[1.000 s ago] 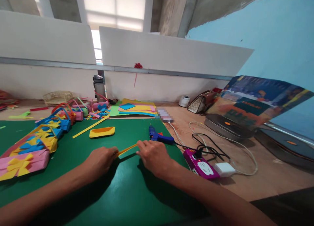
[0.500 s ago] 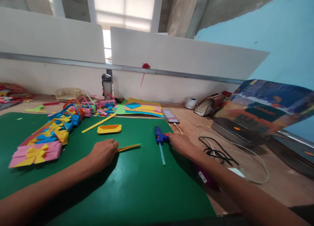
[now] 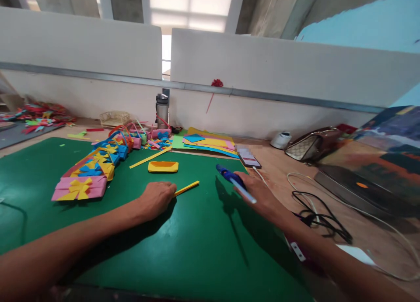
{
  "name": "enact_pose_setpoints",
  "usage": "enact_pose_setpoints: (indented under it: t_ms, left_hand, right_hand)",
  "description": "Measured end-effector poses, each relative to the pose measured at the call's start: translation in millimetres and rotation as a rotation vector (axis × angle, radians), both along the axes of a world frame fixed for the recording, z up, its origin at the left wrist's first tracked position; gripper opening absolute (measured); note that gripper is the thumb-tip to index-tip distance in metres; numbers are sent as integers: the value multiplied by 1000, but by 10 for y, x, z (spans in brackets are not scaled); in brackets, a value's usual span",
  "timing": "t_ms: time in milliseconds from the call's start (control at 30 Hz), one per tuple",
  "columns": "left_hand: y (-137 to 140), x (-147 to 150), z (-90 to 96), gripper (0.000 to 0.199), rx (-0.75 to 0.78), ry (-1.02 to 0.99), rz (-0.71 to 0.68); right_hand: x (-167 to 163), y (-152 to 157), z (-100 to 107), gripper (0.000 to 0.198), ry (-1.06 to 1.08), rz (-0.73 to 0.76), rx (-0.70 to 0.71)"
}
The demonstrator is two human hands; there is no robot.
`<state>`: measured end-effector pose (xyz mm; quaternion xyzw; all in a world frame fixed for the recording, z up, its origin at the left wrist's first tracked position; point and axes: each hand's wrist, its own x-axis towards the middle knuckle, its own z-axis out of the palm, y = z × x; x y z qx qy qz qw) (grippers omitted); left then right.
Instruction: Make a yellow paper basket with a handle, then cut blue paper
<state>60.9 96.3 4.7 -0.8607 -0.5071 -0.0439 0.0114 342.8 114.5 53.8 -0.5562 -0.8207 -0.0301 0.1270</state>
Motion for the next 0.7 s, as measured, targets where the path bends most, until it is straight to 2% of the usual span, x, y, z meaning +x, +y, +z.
enact_pose_setpoints:
  t_ms: [133,233,400,500,633,700]
  left_hand:
    - [9,-5,-23,26,-25,-11,25]
    - [9,-6,-31,26,-27,-1,38]
    - [-11,-6,-7,24,-45,-17,39]
    - [-19,-10,10,25,-53,-33,22]
    - [-17,-13,29,22,-62,-56,29]
    - [-16,-11,42,21,-79,-63,37]
  right_hand:
    - [-144,-165,164,29,436,2,-299]
    - [-292,-327,237,31,562,12,-499]
    - [-423,-493,295,34,594,64,-651]
    - [-412,-502,278,37,694,50,-732]
    - [-359,-508,215,30,916,103,-717]
    - [-344,-523,200,30,942,120,-699]
